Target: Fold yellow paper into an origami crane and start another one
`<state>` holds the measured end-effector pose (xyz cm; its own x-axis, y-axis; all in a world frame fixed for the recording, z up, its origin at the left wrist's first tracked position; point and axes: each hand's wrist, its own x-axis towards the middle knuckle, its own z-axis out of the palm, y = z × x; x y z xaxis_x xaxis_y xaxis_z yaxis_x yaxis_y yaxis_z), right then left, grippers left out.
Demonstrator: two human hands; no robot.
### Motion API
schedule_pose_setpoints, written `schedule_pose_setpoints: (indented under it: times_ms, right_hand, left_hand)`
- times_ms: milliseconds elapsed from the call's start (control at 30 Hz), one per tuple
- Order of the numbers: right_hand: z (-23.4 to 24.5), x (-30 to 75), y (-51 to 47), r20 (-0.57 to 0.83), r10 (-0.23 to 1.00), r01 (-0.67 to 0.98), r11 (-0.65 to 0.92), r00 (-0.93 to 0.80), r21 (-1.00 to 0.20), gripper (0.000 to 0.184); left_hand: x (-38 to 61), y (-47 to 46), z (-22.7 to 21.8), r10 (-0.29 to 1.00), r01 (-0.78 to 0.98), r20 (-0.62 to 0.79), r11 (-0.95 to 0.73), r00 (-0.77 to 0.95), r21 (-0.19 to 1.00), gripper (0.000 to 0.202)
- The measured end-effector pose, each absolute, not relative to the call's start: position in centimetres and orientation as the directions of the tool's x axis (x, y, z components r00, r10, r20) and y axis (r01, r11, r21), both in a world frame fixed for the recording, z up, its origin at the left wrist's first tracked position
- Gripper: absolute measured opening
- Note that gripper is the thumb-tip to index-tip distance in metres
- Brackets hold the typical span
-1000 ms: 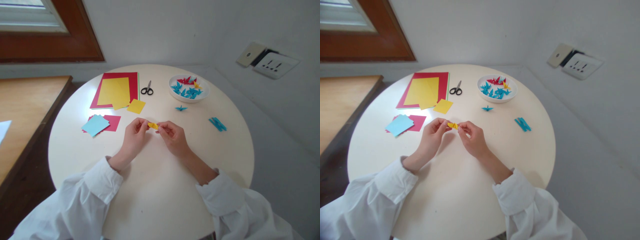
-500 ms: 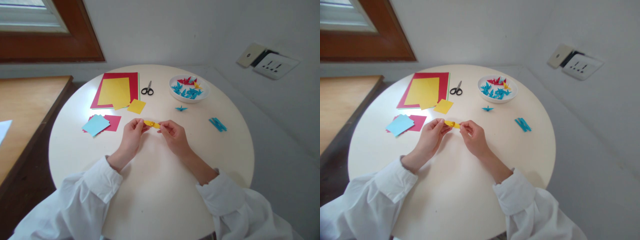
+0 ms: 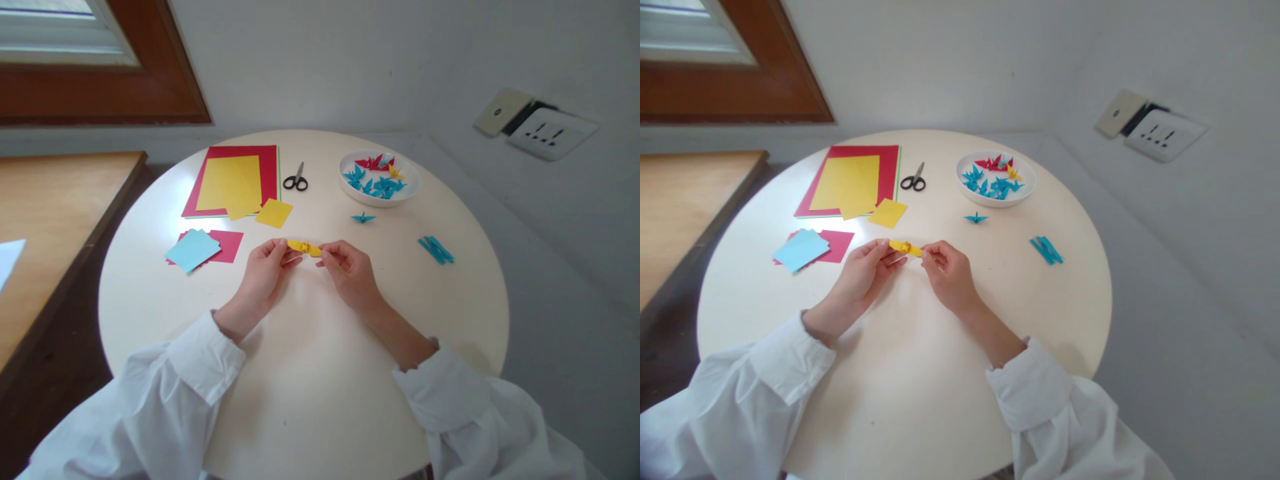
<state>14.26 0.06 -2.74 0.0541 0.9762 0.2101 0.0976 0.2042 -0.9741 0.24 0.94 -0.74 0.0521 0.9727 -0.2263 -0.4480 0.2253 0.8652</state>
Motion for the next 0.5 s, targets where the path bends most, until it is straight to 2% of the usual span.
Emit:
schedule_pose_setpoints:
  times_ms: [333, 500]
  right_hand:
    - [-2.79, 14.37, 0.14, 0.196, 0.979, 0.066, 0.193, 0.049, -0.979, 0.020]
    - [-3.04, 14.51, 0.43, 0.198, 0.978, 0.071, 0.193, 0.073, -0.979, 0.022]
  left_hand:
    - [0.31, 0.93, -0.45, 0.958, -0.484, -0.284, 0.270, 0.045, 0.833, 0.017]
    - [0.19, 1.01, -0.55, 0.956, -0.493, -0.282, 0.282, 0.076, 0.823, 0.010]
